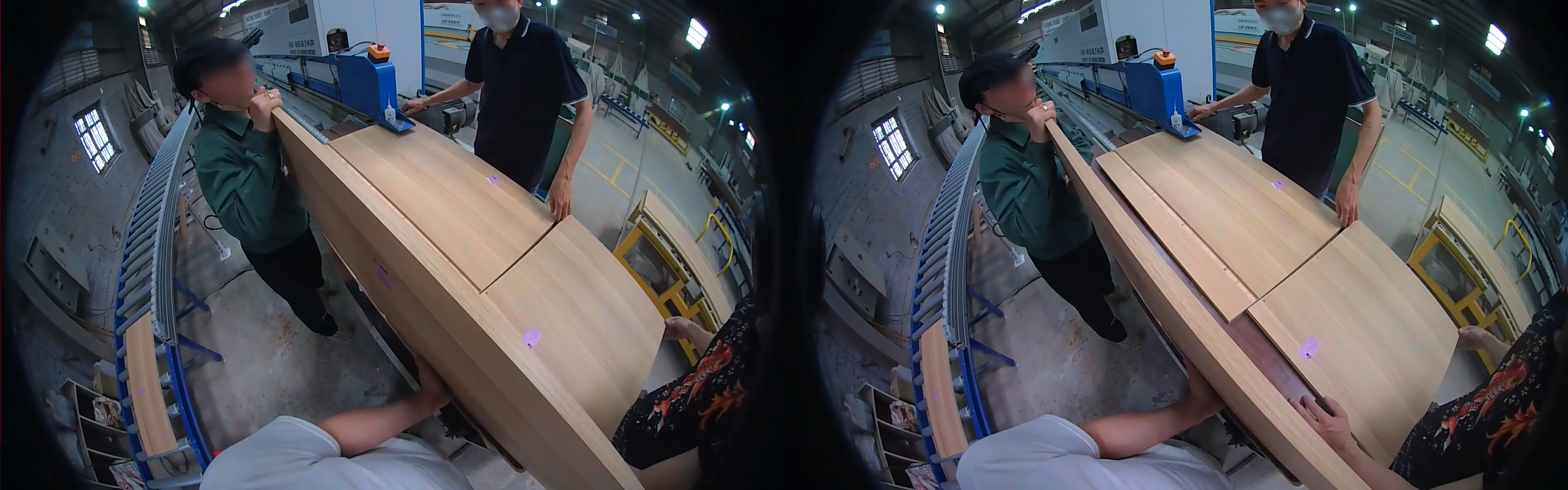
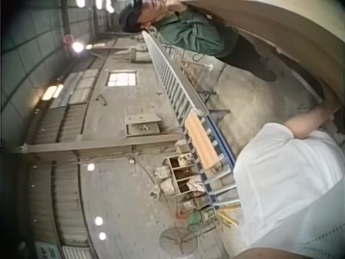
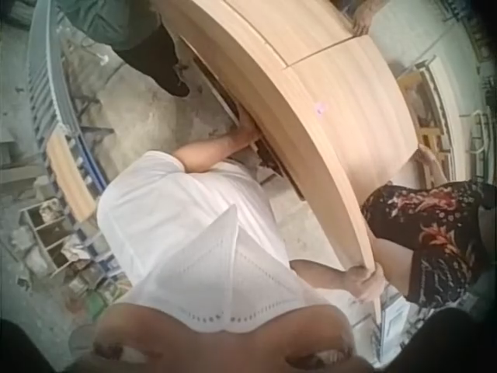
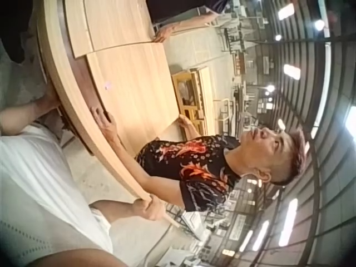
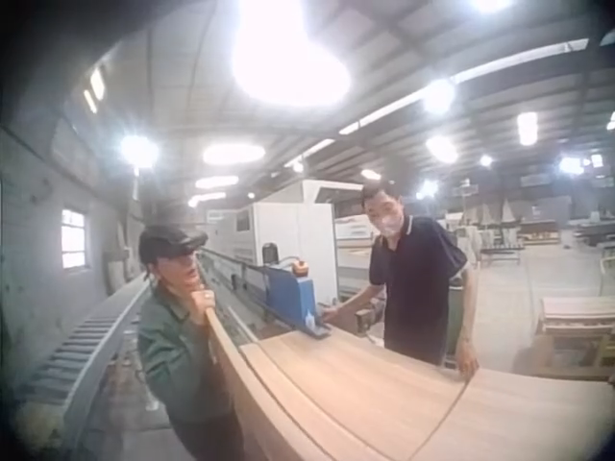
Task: Manually handling, aligning, and assembling large wooden furniture panels on a production line.
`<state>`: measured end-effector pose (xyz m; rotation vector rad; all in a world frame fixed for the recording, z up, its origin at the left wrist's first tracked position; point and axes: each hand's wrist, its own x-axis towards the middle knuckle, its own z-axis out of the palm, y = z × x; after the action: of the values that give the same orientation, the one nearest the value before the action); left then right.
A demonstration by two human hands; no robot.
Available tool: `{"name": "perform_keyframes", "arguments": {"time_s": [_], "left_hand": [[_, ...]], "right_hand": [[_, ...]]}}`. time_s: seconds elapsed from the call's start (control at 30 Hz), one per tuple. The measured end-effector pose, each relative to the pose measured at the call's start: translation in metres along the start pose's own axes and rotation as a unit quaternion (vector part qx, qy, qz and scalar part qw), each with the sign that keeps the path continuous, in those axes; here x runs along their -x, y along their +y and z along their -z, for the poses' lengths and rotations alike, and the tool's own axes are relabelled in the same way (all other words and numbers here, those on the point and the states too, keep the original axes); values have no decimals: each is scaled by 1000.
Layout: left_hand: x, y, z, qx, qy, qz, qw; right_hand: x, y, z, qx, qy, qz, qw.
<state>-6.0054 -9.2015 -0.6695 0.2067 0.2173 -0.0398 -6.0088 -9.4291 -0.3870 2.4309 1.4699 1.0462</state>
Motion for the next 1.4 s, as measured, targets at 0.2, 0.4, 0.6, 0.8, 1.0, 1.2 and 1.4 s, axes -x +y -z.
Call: {"name": "perform_keyframes", "arguments": {"time_s": [0.2,0.4,0.6,0.8,1.0,1.2,1.4], "left_hand": [[11,3,-22,-17,19,14,1000],[11,1,-9,14,-2,42,999],[17,6,-11,-35,28,25,999],[16,5,-21,-10,14,21,1000],[18,10,-17,10,17,52,998],[20,9,-16,6,18,59,998],[15,8,-2,-25,17,48,998]], "right_hand": [[12,-5,9,19,5,-25,1000],[20,-11,22,38,17,-49,998],[43,-20,48,78,9,-95,992],[58,-29,70,111,11,-140,984],[66,-37,84,130,18,-170,977],[64,-37,89,134,37,-181,974],[62,-38,99,147,52,-197,968]]}}
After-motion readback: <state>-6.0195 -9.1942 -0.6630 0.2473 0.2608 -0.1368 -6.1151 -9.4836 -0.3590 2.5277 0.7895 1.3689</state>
